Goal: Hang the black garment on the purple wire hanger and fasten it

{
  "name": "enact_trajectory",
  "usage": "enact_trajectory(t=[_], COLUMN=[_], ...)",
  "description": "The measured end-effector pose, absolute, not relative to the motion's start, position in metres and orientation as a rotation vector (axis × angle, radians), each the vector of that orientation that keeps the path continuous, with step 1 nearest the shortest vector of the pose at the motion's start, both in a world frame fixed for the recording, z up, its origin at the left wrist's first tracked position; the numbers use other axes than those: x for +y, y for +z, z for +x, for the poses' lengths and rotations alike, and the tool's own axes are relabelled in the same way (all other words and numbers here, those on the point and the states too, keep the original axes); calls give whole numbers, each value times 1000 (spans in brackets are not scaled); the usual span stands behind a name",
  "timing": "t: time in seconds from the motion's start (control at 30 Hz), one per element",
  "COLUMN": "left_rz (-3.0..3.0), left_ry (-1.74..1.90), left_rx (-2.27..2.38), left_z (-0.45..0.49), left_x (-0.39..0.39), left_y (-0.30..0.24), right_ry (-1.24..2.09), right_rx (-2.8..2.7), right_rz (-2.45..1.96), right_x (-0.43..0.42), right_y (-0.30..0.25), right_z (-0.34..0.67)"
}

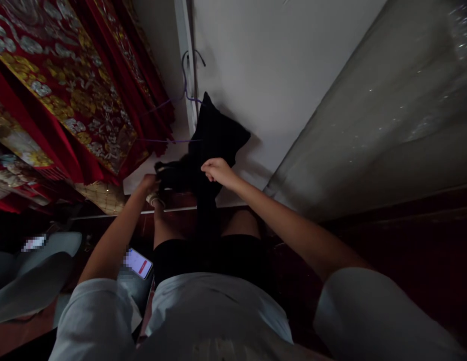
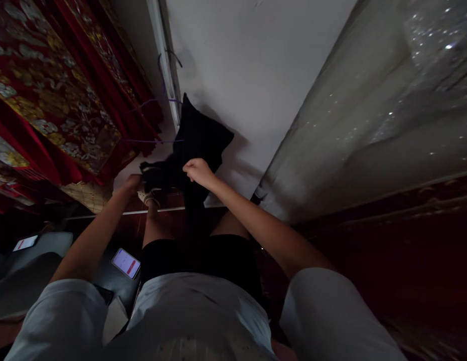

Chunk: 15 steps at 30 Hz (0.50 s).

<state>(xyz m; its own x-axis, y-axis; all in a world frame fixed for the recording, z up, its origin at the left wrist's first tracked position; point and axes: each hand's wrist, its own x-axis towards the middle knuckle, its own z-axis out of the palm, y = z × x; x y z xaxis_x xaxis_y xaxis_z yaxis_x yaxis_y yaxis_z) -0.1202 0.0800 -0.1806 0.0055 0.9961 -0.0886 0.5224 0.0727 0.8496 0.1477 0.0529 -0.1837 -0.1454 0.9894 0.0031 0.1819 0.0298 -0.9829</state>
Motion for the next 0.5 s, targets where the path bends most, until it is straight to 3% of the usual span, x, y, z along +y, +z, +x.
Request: enact_trajectory(t=[0.13, 0.27, 0.4, 0.5], left_rz=[1395, 1460, 1713, 1666], left_ry=[808, 1065, 1202, 1059], left_rx=[1549, 1136, 993, 982], left_z=[-100, -61, -27, -25], left_x=[68, 57, 42, 29], left_y=[-192, -168, -151, -157], right_ry=[1151, 1026, 1103, 1185], right_rx=[-1709, -1982, -1885, -1842], right_rz=[-1380, -1125, -1022, -1064], right_x=[54, 43, 25, 16], right_y=[-201, -202, -192, -176], right_z=[158, 150, 136, 145])
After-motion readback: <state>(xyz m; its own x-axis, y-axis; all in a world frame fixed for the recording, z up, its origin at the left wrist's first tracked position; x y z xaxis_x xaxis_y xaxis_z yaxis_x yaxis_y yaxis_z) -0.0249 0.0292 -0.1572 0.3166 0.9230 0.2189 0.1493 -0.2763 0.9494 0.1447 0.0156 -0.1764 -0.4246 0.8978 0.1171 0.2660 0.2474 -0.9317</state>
